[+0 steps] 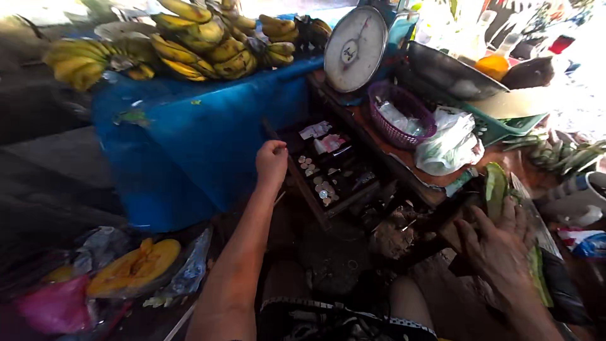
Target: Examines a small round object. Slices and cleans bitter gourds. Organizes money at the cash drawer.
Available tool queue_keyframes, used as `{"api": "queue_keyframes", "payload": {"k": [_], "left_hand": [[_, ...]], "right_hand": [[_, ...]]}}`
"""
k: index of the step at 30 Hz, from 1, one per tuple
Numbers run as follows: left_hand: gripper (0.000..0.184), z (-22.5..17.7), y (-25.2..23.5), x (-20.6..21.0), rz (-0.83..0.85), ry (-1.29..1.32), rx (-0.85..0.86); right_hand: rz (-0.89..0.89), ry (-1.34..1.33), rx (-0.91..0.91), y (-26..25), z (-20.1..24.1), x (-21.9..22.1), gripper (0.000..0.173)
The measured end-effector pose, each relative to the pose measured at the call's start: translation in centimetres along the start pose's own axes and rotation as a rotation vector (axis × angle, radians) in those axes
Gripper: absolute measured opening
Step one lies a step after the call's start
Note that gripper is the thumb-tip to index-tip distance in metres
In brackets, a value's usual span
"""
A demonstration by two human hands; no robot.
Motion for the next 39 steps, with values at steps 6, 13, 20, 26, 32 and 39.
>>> {"api": "queue_keyframes", "payload": {"k": [6, 13, 20, 26, 32, 39], "left_hand": [[0.028, -2.1, 0.2, 3.7, 0.156, -0.464, 0.152], [0.061, -3.0, -2.4, 9.5, 0.351, -0.795, 0.601], [0.024, -0.8, -4.5, 11.4, 0.436, -0.856, 0.423], [0.031, -1.2, -3.7, 11.4, 0.474, -0.824, 0.312], [0.045, -1.7, -2.5, 11.2, 0.468, -0.814, 0.19], [0.031, -1.6, -1.8, 11.4, 0.451, -0.891, 0.237]], "right_hand": [[0.007, 0.027, -0.018, 0.1, -0.2, 0.4, 0.064], [-0.012, 0.053, -0.024, 0.2, 0.1, -0.1, 0.062], [-0.066, 0.091, -0.008, 0.3, 0.4, -0.4, 0.063], [-0.132, 0.057, -0.001, 0.4, 0.6, -1.0, 0.063], [-0.137, 0.049, -0.008, 0.5, 0.6, -0.9, 0.063], [-0.153, 0.038, -0.029, 0.6, 0.7, -0.9, 0.057]]}}
Point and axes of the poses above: each hand's wrist, its own y-axis away from the middle knuckle, its own x-axis out of the palm, z = x × y, the point moved 5 cm from there along -y, towards the middle knuckle, and after that the axes turned 8 degrees about x, right-handed, at the moved point
